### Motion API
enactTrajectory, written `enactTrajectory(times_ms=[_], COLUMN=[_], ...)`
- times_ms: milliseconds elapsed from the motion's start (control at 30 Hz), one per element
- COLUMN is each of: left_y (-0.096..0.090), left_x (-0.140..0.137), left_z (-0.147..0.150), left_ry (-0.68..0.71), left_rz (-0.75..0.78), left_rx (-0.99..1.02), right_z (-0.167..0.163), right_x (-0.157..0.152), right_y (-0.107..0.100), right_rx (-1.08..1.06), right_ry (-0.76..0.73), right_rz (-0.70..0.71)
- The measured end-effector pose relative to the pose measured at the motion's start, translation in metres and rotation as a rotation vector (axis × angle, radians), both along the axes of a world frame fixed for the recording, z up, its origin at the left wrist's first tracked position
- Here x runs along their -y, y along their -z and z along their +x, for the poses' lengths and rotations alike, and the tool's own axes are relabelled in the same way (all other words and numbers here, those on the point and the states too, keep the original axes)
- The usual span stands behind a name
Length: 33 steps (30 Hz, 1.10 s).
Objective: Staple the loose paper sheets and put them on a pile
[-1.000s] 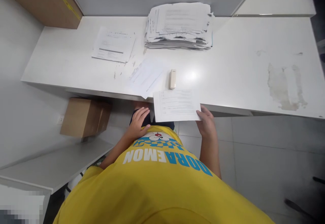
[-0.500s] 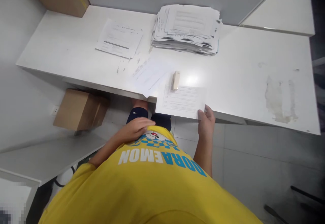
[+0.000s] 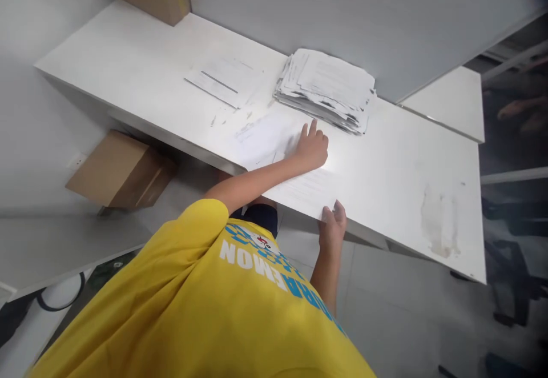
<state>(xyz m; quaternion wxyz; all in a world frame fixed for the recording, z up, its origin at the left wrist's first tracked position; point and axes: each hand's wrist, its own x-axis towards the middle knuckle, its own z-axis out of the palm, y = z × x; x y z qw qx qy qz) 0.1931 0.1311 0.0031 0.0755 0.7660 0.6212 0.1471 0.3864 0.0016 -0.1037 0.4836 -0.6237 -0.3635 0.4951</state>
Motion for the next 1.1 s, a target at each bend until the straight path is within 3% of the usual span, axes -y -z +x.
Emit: enactTrajectory(times_ms=[133, 267, 400, 500, 633, 733, 867, 1000, 1100], left_y=[0.018, 0.028, 0.028, 0.018, 0.0, 0.004, 0.033, 0.054, 0.053], left_x=[0.003, 0.006, 0.001, 0.001, 0.012, 0.027, 0.052, 0.074, 0.078], left_z=[-0.004, -0.006, -0.003, -0.006, -0.053, -0.122, -0.201, -0.215, -0.204], left_ry=[-0.054, -0.101, -0.108, -0.096, -0.07, -0.301, -0.699, -0.647, -0.625], left_rz=[-0.132, -0.099, -0.11, -0.138, -0.002, 0.179, 0.321, 0.261, 0.277], left_rx=[0.081, 0.129, 0.224, 0.506, 0.89, 0.905, 0.73, 0.485, 0.359], right_z=[0.008, 0.016, 0.019, 0.026, 0.043, 0.047, 0.03, 0.002, -0.023], right_x=[-0.001, -0.004, -0.002, 0.001, 0.004, -0.004, -0.041, -0.112, -0.178], right_y=[0.008, 0.006, -0.007, -0.023, -0.057, -0.088, -0.126, -0.145, -0.146], right_rx=[0.062, 0.095, 0.136, 0.236, 0.376, 0.406, 0.291, 0.076, -0.008], right_ry=[-0.027, -0.124, -0.194, -0.205, -0.218, -0.139, 0.082, 0.077, 0.074], right_rz=[-0.025, 0.01, 0.016, -0.064, -0.031, 0.113, 0.305, 0.545, 0.583])
